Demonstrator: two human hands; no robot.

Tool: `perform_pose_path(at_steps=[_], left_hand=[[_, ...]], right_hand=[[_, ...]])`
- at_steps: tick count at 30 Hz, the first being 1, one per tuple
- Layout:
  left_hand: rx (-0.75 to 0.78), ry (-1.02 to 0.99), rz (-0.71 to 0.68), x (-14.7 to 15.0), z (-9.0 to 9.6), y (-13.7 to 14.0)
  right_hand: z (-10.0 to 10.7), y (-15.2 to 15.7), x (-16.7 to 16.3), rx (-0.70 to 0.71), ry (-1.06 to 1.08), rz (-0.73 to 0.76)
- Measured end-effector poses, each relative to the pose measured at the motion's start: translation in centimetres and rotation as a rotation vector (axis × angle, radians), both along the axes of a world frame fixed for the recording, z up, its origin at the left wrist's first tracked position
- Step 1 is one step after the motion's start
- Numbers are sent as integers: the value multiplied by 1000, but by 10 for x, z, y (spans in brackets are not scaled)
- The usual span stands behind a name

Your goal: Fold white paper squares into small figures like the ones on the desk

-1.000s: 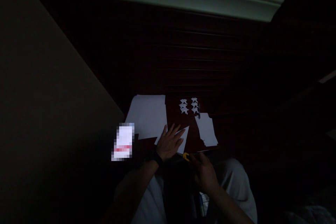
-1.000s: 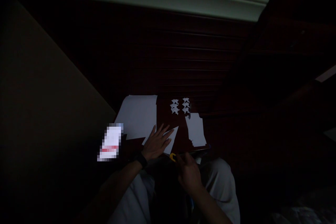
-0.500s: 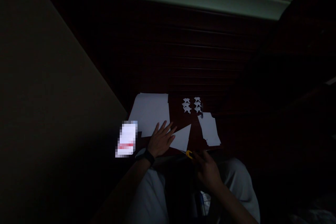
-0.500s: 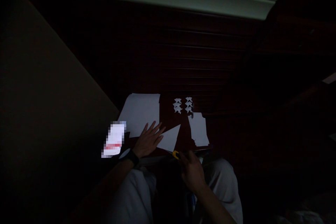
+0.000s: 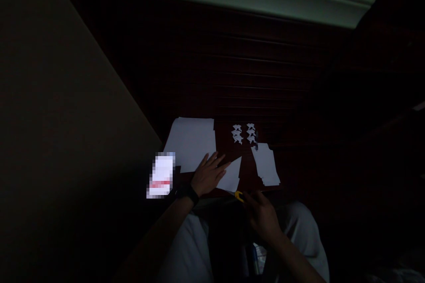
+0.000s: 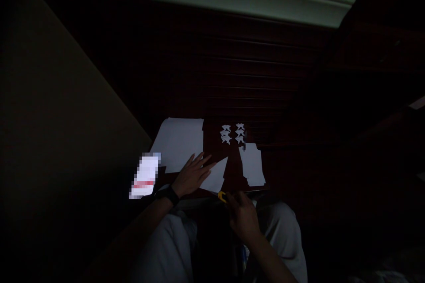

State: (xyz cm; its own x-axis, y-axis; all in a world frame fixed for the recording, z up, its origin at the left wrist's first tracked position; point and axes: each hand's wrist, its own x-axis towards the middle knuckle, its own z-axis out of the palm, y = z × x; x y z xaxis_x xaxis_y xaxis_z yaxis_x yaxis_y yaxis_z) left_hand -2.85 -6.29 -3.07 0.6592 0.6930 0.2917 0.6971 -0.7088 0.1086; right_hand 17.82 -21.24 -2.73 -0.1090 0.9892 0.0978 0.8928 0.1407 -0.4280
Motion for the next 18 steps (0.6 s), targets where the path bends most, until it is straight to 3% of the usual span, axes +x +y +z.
perform_pose_path(at_steps=[18], left_hand=[[-13, 32, -15, 6, -5, -1]], right_hand=[[0, 6, -4, 8, -55, 23]])
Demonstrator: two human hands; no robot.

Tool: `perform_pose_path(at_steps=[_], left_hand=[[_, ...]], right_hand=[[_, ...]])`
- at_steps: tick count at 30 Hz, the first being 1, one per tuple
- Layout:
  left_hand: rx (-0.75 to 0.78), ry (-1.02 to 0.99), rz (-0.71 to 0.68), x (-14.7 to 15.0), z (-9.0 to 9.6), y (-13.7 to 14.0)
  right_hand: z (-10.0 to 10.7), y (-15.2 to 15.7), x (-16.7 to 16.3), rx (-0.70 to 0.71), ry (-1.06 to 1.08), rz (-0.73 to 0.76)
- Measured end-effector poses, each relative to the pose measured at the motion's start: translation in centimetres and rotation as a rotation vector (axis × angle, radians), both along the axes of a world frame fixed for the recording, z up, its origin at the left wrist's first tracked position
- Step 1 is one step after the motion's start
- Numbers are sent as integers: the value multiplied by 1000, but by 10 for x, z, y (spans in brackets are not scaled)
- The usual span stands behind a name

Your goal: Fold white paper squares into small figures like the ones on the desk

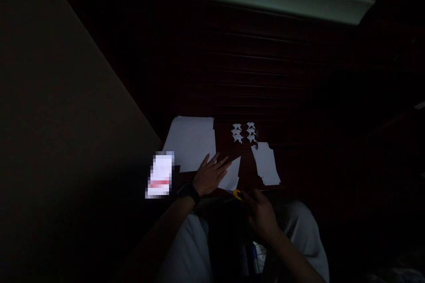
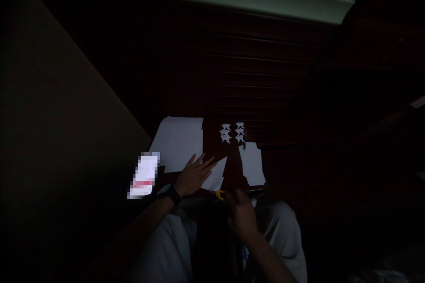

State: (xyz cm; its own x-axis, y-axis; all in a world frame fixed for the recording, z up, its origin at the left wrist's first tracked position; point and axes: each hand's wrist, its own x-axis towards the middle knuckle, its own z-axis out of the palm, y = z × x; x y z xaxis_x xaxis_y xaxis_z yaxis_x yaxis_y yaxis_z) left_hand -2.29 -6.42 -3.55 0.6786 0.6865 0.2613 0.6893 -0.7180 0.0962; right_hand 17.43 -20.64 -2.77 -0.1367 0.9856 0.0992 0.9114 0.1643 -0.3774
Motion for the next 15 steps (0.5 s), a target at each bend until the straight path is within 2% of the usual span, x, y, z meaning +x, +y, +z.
perform_pose_path(at_steps=[6, 15], left_hand=[[-2, -13, 3, 0, 1, 0], [-8, 3, -11, -1, -3, 1]], right_hand=[[-2, -3, 1, -9, 13, 5], [8, 2, -1, -51, -20, 39]])
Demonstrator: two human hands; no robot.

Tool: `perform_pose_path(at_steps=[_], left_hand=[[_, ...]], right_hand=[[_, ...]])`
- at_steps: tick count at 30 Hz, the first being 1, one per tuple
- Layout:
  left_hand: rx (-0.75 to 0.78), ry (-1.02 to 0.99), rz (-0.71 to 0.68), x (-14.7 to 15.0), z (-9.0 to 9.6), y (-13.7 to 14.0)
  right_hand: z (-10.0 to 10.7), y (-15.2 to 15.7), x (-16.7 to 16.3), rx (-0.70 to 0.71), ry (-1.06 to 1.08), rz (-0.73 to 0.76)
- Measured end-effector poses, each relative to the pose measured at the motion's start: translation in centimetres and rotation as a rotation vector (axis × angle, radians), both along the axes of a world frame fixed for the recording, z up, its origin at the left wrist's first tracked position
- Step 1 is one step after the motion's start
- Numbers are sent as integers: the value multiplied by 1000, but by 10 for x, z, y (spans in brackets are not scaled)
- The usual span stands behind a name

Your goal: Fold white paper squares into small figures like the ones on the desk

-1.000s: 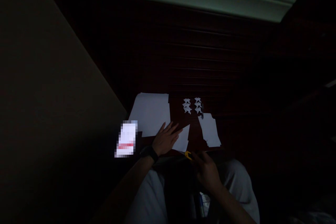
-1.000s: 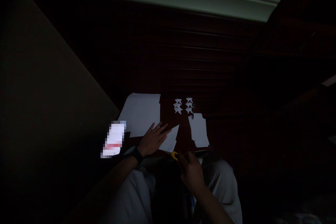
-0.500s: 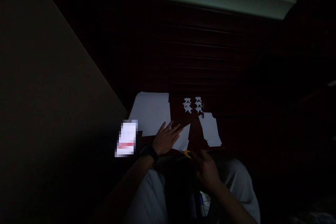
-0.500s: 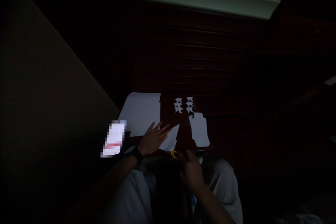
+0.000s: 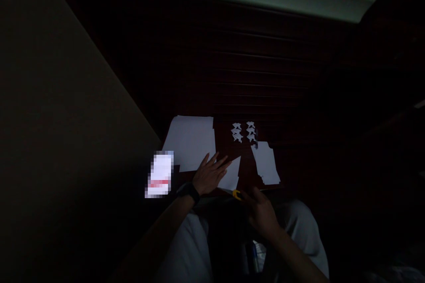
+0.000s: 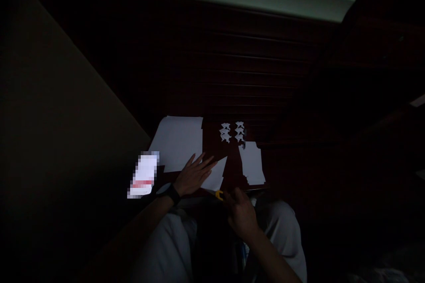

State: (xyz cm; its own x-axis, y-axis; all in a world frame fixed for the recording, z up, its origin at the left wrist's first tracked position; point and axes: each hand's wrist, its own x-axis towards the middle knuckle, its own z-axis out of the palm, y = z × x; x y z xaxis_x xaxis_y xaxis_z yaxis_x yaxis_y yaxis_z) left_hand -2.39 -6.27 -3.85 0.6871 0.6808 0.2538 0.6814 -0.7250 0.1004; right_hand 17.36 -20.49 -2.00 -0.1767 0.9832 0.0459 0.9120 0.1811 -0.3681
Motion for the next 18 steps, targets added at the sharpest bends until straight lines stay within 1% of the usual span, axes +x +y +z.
perform_pose_path(at_steps=[5, 9, 10, 11, 13, 14, 15, 17, 18], left_hand=[[-3, 16, 2, 0, 0, 0], [3, 0, -2, 1, 5, 1], [6, -13, -1, 2, 6, 0], [9, -27, 2, 3, 9, -1], [13, -58, 18, 6, 13, -7], [11, -70, 25, 8, 15, -12], [8, -79, 18, 9, 16, -18], [-13, -84, -30, 12, 17, -31], [-25, -81, -53, 14, 17, -38]], right_hand=[[0, -5, 3, -3, 19, 5], [4, -18, 14, 10, 160, 72], [6, -20, 18, 18, 210, 61], [8, -22, 23, 28, 257, 29], [12, -20, 33, 72, 311, -112], [14, -16, 38, 100, 302, -177], [15, -10, 43, 133, 275, -234], [18, 8, 54, 148, 175, -315], [19, 18, 59, 132, 106, -370]])
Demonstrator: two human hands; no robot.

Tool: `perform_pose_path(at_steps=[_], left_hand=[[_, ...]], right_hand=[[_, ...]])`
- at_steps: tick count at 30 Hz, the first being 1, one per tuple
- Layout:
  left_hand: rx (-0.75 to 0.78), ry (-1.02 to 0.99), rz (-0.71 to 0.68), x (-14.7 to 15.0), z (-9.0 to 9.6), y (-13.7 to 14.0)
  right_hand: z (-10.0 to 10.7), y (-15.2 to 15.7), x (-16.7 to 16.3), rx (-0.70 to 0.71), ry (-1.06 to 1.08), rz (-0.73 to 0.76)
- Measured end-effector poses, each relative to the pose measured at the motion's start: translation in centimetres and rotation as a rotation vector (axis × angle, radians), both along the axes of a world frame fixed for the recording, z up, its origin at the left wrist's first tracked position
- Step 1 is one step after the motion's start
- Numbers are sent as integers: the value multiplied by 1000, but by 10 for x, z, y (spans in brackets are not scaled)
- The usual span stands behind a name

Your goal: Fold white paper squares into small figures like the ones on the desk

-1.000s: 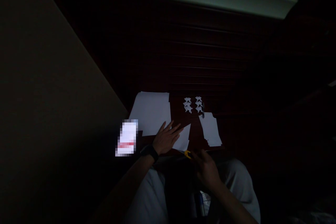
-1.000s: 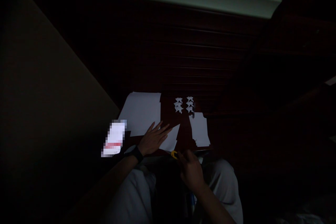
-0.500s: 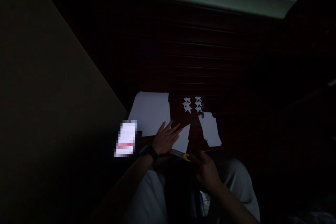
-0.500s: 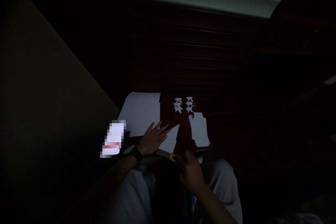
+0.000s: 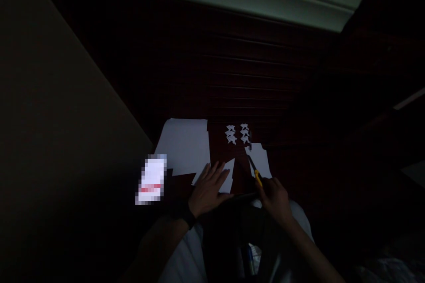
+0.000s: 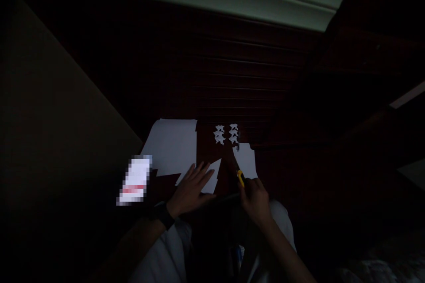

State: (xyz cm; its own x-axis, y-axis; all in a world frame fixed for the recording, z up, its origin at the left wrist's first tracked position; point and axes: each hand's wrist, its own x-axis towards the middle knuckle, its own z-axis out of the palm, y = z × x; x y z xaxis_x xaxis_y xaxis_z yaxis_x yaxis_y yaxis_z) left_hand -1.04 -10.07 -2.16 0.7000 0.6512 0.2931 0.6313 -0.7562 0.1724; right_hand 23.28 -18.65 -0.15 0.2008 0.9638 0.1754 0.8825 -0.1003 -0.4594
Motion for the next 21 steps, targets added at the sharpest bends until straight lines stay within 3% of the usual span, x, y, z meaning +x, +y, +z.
perform_pose_path(at_steps=[5, 10, 16, 21], left_hand=[[4, 63, 17, 2, -8, -22], [16, 75, 36, -3, -16, -25], [6, 31, 47, -7, -19, -32], [-143, -250, 81, -4, -14, -30]], right_hand=[[3, 54, 17, -254, -218, -370], [0, 88, 11, -274, -220, -400], [-6, 99, 3, -276, -215, -419], [-7, 96, 2, -244, -194, -402]])
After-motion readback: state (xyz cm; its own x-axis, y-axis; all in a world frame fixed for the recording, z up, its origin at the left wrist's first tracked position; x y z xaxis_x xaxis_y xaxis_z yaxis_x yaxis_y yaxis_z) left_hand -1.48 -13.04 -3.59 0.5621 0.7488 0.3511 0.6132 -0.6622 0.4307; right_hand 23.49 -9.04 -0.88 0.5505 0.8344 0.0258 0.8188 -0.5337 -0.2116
